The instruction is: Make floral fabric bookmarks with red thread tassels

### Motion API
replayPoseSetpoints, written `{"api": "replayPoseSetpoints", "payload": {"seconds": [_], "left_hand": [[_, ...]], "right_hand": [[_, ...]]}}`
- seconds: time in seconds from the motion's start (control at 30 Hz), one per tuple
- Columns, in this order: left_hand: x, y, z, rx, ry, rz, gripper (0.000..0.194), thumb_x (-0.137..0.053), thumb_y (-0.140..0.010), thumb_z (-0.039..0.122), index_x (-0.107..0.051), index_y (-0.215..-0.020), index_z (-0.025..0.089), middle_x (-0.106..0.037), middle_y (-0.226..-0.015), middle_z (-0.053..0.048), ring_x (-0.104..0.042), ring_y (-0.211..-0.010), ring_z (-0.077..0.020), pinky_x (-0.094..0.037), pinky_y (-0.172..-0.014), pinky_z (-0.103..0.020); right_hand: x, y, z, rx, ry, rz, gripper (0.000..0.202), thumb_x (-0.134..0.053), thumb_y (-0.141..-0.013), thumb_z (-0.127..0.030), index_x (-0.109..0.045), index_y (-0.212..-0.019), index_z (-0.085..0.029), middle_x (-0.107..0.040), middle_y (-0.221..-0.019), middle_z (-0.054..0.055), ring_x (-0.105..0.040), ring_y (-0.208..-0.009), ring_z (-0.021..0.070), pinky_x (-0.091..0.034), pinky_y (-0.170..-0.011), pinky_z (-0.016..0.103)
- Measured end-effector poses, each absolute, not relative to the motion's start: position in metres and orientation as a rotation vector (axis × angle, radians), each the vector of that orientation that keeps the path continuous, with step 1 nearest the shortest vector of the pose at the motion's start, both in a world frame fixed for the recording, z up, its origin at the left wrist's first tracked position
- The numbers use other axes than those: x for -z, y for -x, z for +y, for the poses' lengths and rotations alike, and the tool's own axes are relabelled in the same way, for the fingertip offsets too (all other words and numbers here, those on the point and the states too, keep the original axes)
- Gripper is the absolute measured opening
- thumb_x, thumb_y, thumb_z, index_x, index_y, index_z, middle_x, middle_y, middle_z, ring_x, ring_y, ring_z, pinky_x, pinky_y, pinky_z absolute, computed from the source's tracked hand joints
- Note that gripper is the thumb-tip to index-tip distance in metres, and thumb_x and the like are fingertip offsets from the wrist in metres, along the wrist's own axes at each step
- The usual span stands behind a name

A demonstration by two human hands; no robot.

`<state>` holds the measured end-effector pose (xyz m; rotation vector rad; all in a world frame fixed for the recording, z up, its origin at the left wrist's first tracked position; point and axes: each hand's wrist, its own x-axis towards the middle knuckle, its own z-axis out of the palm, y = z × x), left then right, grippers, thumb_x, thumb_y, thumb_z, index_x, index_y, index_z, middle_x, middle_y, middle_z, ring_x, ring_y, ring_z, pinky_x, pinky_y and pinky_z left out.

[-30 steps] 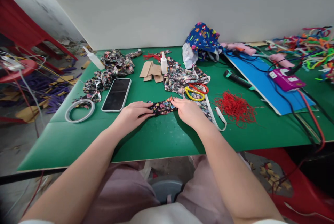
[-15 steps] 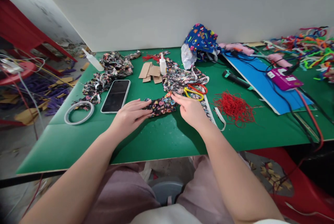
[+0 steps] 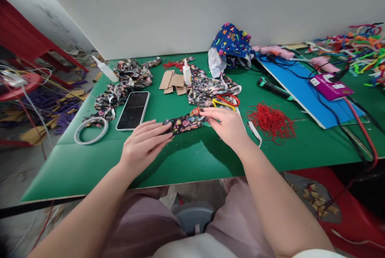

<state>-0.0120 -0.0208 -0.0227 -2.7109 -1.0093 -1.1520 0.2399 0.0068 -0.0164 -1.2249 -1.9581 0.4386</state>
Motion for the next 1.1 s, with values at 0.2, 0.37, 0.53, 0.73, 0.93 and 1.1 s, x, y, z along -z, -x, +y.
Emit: {"api": "replayPoseSetpoints", "payload": {"seconds": [0.2,0.37,0.53,0.73,0.93,1.1], "left_hand": [[0.021,0.004,-0.03,1.189,2.86,-1.381,0.011,-0.055,-0.081,0.022,-0.064,-0.083,0.017,-0.069,-0.077,0.0,-0.062,-0.067,-0.01,-0.046,-0.066,-0.02],[0.023,-0.002,-0.028,0.776,2.952,-1.937,0.018,-0.049,-0.084,0.031,-0.064,-0.086,0.022,-0.068,-0.076,0.003,-0.058,-0.056,-0.0092,-0.041,-0.054,-0.018],[0.018,-0.003,-0.019,0.431,2.827,-2.022,0.023,-0.048,-0.083,0.039,-0.064,-0.093,0.025,-0.067,-0.07,0.001,-0.06,-0.06,-0.0145,-0.039,-0.053,-0.022],[0.018,0.0,-0.01,0.374,2.66,-1.75,0.035,-0.044,-0.085,0.039,-0.056,-0.113,0.021,-0.063,-0.104,-0.006,-0.056,-0.096,-0.0222,-0.044,-0.08,-0.032],[0.025,0.015,0.0,0.273,2.86,-1.594,0.046,-0.044,-0.087,0.03,-0.038,-0.13,0.016,-0.055,-0.12,-0.01,-0.05,-0.109,-0.0215,-0.04,-0.093,-0.035],[0.019,0.022,-0.001,0.228,2.812,-1.688,0.049,-0.045,-0.085,0.024,-0.035,-0.132,0.019,-0.062,-0.104,-0.009,-0.057,-0.095,-0.0217,-0.046,-0.08,-0.033]], "right_hand": [[0.003,-0.25,0.005,-1.163,1.32,-2.109,0.024,-0.054,-0.078,-0.04,-0.065,-0.075,-0.019,-0.063,-0.104,0.003,-0.059,-0.087,0.0159,-0.045,-0.072,0.028],[0.008,-0.251,0.008,-1.474,1.452,-2.213,0.037,-0.05,-0.076,-0.05,-0.053,-0.063,-0.016,-0.053,-0.058,-0.002,-0.047,-0.054,0.0089,-0.033,-0.049,0.021],[0.014,-0.25,0.011,-1.532,1.636,-2.112,0.037,-0.048,-0.076,-0.052,-0.048,-0.063,-0.017,-0.056,-0.055,0.0,-0.053,-0.051,0.0109,-0.034,-0.046,0.021],[0.012,-0.264,0.011,-1.562,1.651,-2.259,0.041,-0.047,-0.077,-0.055,-0.05,-0.063,-0.017,-0.059,-0.054,0.001,-0.053,-0.049,0.0107,-0.037,-0.046,0.021],[0.008,-0.268,0.01,-1.356,1.649,-1.926,0.033,-0.047,-0.079,-0.049,-0.057,-0.082,-0.018,-0.059,-0.06,0.0,-0.053,-0.05,0.0095,-0.038,-0.046,0.02],[0.012,-0.257,0.011,-1.12,1.591,-1.898,0.03,-0.045,-0.081,-0.046,-0.058,-0.079,-0.018,-0.061,-0.066,0.001,-0.055,-0.056,0.011,-0.039,-0.05,0.023]]}}
